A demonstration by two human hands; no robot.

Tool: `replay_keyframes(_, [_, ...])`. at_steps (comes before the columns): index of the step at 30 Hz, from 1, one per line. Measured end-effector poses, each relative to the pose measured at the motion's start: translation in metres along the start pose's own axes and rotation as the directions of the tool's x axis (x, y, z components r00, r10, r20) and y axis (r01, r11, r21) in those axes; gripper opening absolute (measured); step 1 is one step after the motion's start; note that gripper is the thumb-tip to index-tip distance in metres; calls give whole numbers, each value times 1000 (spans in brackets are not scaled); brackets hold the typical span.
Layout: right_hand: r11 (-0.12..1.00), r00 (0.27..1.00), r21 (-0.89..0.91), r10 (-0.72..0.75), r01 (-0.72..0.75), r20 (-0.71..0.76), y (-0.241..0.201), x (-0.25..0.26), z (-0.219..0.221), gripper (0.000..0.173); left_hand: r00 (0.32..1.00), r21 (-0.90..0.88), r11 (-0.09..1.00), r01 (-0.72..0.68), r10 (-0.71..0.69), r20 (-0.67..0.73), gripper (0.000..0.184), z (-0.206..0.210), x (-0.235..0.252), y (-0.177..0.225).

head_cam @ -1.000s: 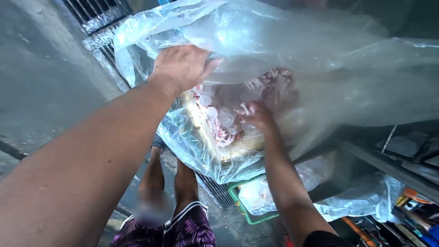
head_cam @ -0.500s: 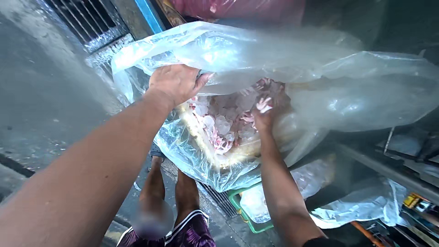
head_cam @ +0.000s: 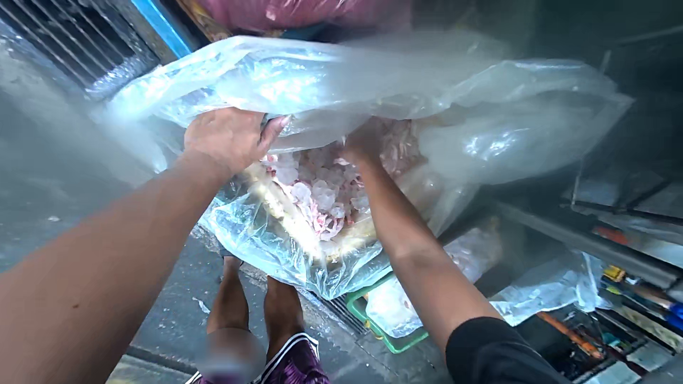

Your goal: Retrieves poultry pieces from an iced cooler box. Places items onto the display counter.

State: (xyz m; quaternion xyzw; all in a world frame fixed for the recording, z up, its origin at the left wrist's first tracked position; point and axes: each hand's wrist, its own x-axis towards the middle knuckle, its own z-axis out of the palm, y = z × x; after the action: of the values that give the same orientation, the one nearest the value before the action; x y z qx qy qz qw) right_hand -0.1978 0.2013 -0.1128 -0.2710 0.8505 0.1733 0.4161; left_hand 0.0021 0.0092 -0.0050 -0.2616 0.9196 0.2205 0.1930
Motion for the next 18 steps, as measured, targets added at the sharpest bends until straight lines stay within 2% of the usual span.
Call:
replay_keyframes(4, [998,998,-27,55,-54,40,-4,21,17,63,1000,16,1000,7,-7,5,78,-1,1,0])
replay_keyframes(7, [996,994,-5,90,-90,70,-13,15,15,54,1000,13,1000,17,-17,18,77,-1,0,1])
replay_keyframes(9, [998,993,47,41,-47,108,-14,1,8,52,999,25,999,30,-31,35,77,-4,0,1])
replay_keyframes(12, [997,999,77,-25,23,24,-7,-26,12,43,995,38,998,55,-58,76,74,-9,1,3])
replay_keyframes(15, [979,998,194,-60,65,-33,16,-52,28,43,977,49,993,110,-117,181,70,-15,-5,8])
replay_keyframes(18, [943,998,331,-55,45,22,45,-75,29,58,924,72,981,178,-192,331,72,-24,-5,11])
